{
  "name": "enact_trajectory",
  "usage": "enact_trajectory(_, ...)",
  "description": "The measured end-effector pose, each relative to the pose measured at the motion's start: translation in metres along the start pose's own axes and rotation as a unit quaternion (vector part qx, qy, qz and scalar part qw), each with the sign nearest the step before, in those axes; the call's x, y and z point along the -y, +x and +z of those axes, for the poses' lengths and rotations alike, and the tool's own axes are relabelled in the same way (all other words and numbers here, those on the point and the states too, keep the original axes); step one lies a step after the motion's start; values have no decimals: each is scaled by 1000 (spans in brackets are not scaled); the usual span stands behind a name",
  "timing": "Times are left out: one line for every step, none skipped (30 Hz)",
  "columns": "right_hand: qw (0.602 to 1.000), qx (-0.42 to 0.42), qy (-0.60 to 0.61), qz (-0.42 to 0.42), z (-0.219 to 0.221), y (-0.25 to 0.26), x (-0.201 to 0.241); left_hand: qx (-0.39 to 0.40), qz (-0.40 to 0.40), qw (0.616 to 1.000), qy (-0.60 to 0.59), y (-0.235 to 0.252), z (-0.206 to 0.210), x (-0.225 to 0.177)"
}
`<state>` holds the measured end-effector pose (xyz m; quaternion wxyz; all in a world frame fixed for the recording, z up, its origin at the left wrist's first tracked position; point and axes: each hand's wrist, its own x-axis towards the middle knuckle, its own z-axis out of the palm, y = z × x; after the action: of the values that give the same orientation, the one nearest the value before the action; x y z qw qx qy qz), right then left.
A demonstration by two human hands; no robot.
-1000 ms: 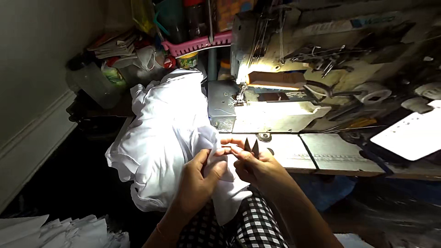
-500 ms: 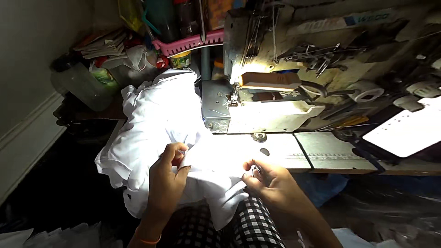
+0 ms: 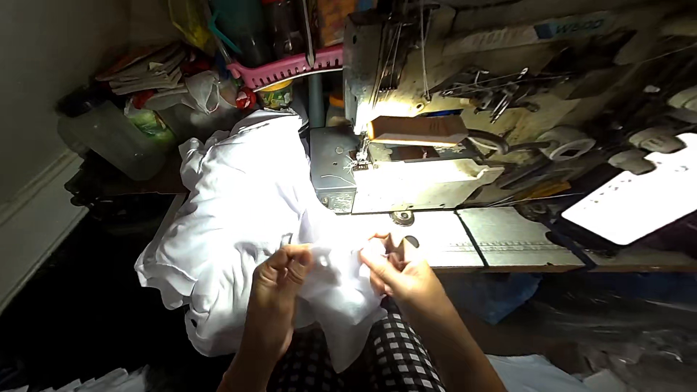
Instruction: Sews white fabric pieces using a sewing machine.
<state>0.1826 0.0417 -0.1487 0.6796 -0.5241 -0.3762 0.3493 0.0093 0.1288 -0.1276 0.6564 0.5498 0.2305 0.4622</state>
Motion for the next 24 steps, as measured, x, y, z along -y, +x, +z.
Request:
enact_trajectory(994,8,-97,-52,5,-2,3,39,59,995,76,-1,3,1)
enact_trajectory(975,-6,-192,-112,11,-3,5,82,107,983,121,-2,8,0)
enact_trajectory(945,-38,-275,-171,16,-3,7,131,136,974,124,-3,12,-3)
enact_trajectory(912,-80,-336,-220,19,-1,7,177,147,968,106,-3,14,-4)
enact_trajectory(888,-124,-365,-249,18,3,5,199,141,967,77,-3,15,-4)
enact_trajectory(882,-154,-367,-253,12,7,2,197,119,972,44,-2,13,-2)
enact_trajectory(896,-169,-341,-229,4,8,1,169,86,982,8,1,9,0)
enact_trajectory(922,-173,-291,-187,-4,8,1,123,45,991,-31,3,4,0)
enact_trajectory(953,-167,-219,-129,-11,7,3,74,-3,994,-79,6,1,-2)
enact_trajectory(976,-161,-128,-70,-14,5,6,26,-50,990,-126,7,0,-4)
enact_trajectory(987,-158,-30,-19,-14,3,9,-18,-95,981,-167,9,1,-6)
enact_trajectory(986,-150,61,25,-12,2,12,-51,-132,970,-197,11,3,-7)
enact_trajectory(978,-140,141,62,-9,2,16,-71,-160,959,-223,14,5,-8)
enact_trajectory(968,-119,200,93,-7,2,18,-82,-180,950,-240,16,7,-8)
enact_trajectory(960,-95,241,107,-6,3,19,-94,-187,948,-241,18,7,-8)
enact_trajectory(954,-82,265,111,-5,5,18,-104,-183,954,-213,20,7,-9)
enact_trajectory(952,-78,275,106,-5,7,17,-106,-166,966,-168,23,4,-8)
enact_trajectory(957,-73,266,91,-5,8,14,-100,-140,979,-110,26,0,-6)
enact_trajectory(965,-71,245,65,-6,10,12,-89,-108,988,-57,27,-4,-5)
enact_trajectory(975,-62,212,27,-7,10,10,-70,-71,995,-11,27,-10,-3)
enact_trajectory(985,-42,167,-11,-10,10,8,-43,-29,998,30,26,-15,-3)
enact_trajectory(993,-24,108,-46,-12,9,7,-11,16,997,74,25,-20,-3)
enact_trajectory(996,-15,40,-82,-12,8,7,27,57,990,122,24,-25,-4)
enact_trajectory(992,-11,-33,-120,-11,8,10,58,95,978,176,23,-28,-7)
